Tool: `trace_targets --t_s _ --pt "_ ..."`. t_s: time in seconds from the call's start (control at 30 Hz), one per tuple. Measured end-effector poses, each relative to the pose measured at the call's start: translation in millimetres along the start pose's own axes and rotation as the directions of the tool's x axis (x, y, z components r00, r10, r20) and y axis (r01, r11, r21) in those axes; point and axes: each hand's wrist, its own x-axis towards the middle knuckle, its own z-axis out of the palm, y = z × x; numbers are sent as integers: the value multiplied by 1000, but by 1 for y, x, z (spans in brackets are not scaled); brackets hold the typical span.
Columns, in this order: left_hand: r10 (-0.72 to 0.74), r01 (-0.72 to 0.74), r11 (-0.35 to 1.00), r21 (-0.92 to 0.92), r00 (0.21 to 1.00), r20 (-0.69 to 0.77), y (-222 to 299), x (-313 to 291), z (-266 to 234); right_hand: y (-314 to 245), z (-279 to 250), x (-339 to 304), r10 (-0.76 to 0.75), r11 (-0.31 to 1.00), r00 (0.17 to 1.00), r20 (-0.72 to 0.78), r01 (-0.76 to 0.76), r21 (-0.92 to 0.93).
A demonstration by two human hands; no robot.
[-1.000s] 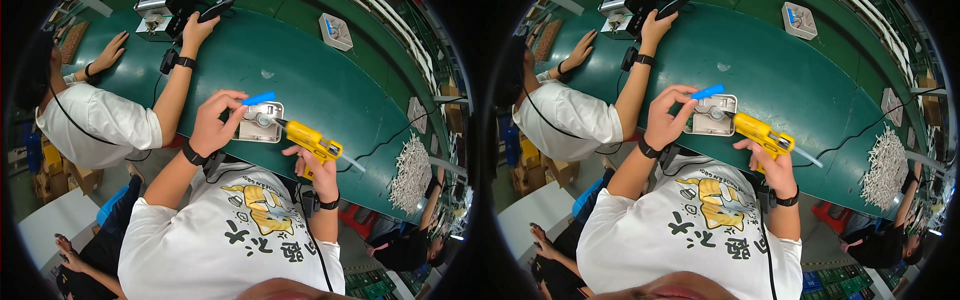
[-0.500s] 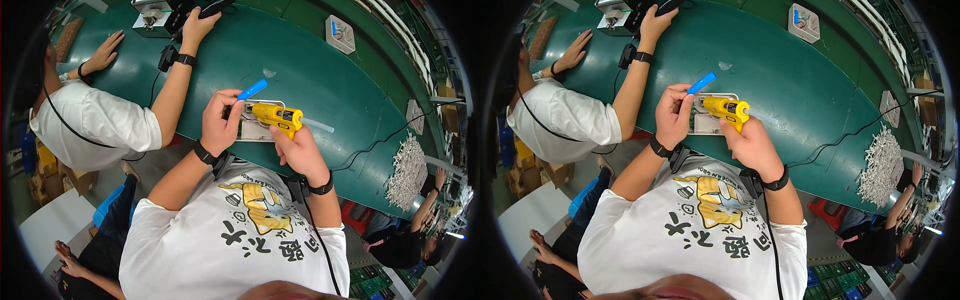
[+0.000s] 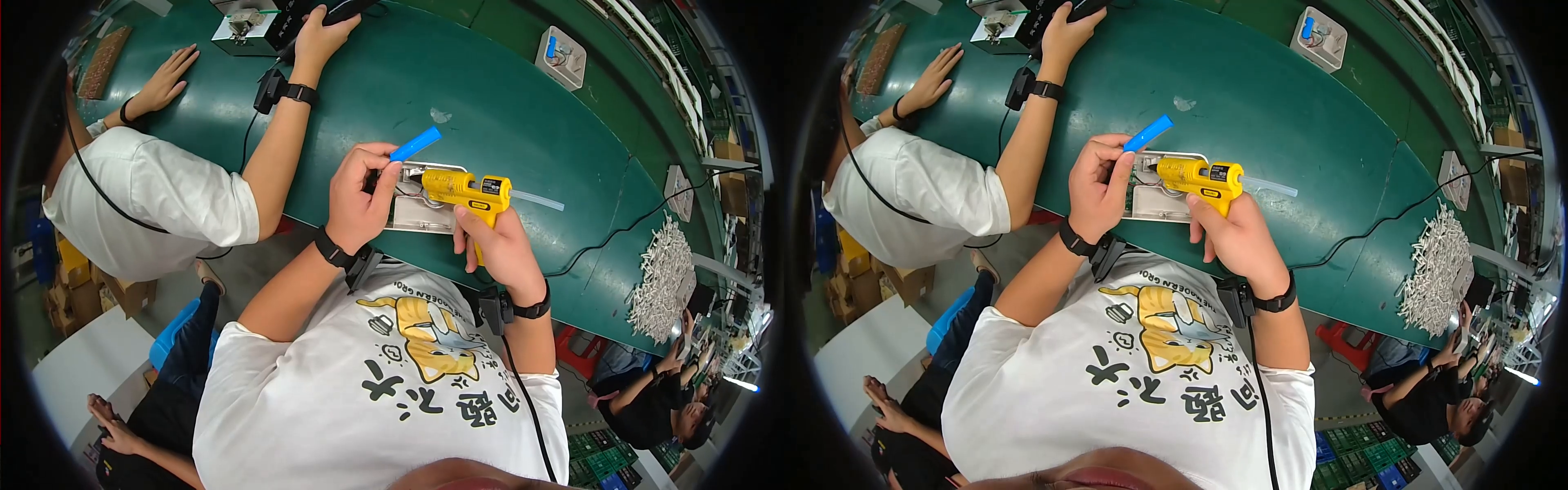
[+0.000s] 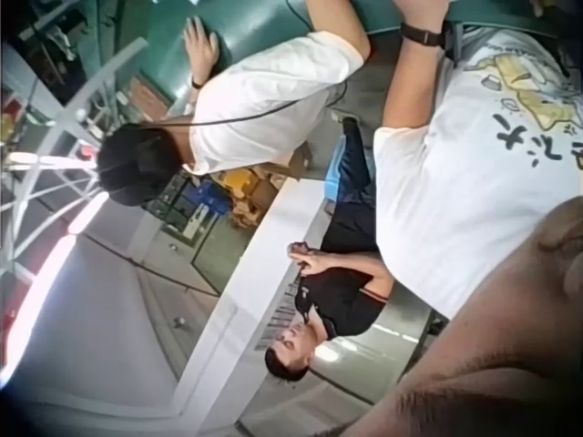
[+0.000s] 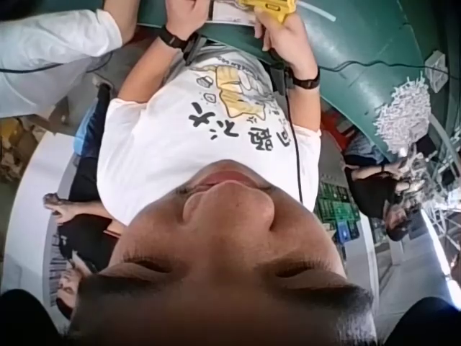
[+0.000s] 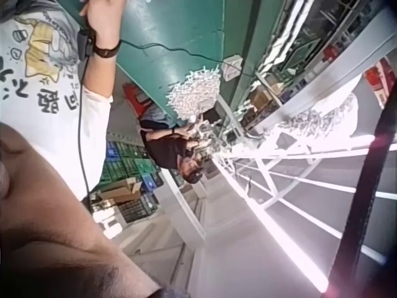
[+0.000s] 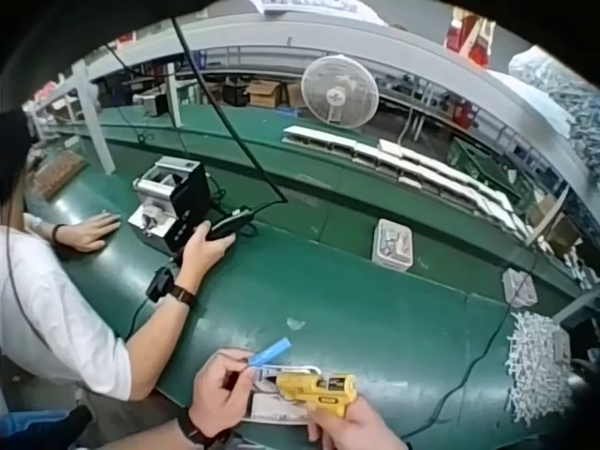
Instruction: Applying hot glue to small plastic components and organizing them in a tray at an assembly station.
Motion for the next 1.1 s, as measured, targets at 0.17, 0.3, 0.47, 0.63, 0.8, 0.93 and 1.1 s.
trace_targets --t_s 0.17,0.3,0.47,0.63,0.8,0.93,1.1 --pt "12 -11 1000 21 1000 -11 4 -1 1 3 -5 0 83 995 996 26 -82 -57" --pt "54 -49 997 66 996 -69 10 3 3 -2 -8 -6 52 998 999 12 -51 -21" --pt "18 -10 995 98 996 -90 22 4 3 4 -24 -21 -43 998 995 -89 48 49" --pt "294 -276 911 306 956 -14 20 11 -3 18 -34 -27 -17 1000 991 -132 15 -14" --pt "255 -243 938 246 967 -18 18 10 0 22 -33 -23 -28 999 984 -174 22 -34" --pt "207 -198 960 197 978 -25 16 7 0 21 -28 -22 -11 999 981 -195 1 -49" --pt "196 -190 958 215 981 -6 15 7 0 21 -33 -24 -6 998 988 -154 -3 -57"
